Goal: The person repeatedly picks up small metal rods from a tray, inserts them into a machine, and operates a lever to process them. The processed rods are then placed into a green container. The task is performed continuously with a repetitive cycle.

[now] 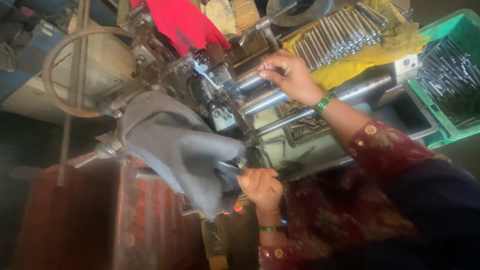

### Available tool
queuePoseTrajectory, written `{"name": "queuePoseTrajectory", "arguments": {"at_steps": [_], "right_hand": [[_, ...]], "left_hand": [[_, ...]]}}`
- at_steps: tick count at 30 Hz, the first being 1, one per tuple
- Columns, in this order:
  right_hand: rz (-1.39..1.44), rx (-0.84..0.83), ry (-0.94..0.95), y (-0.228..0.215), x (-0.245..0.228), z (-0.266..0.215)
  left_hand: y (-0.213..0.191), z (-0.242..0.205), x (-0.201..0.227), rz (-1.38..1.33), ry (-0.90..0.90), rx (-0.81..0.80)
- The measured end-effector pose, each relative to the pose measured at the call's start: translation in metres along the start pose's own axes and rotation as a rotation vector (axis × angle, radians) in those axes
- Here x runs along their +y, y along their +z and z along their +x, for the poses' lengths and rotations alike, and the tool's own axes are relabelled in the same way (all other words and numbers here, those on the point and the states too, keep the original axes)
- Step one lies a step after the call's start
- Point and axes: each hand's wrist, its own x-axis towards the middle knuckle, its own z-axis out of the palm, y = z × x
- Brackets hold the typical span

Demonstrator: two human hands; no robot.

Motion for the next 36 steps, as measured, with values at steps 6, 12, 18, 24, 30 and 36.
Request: {"name": "queuePoseTrajectory", "arguments": {"at_steps": [6, 12, 18, 24, 30, 36], "right_hand": [[-0.169, -0.012, -0.049, 0.006, -0.012, 0.005], [-0.204, -0.128, -0.030, 0.039, -0.026, 0.016], [-0.182, -0.176, -0.058, 0.071, -0.023, 0.032], [-0.191, -0.176, -0.034, 0.083, -0.020, 0.038], [-0.163, -0.213, -0.002, 0.085, -0.017, 0.039], [-0.139, -0.203, 0.024, 0.089, -0.013, 0.036]], "left_hand": [[-0.002, -0.004, -0.003, 0.028, 0.022, -0.039], [-0.002, -0.005, -0.005, 0.044, 0.041, -0.054], [-0.003, -0.009, -0.010, 0.027, 0.050, -0.071], [-0.001, -0.015, -0.013, 0.045, 0.057, -0.082], [0.001, -0.017, -0.016, 0.058, 0.089, -0.074], [-0.001, -0.018, -0.017, 0.035, 0.088, -0.076]]}}
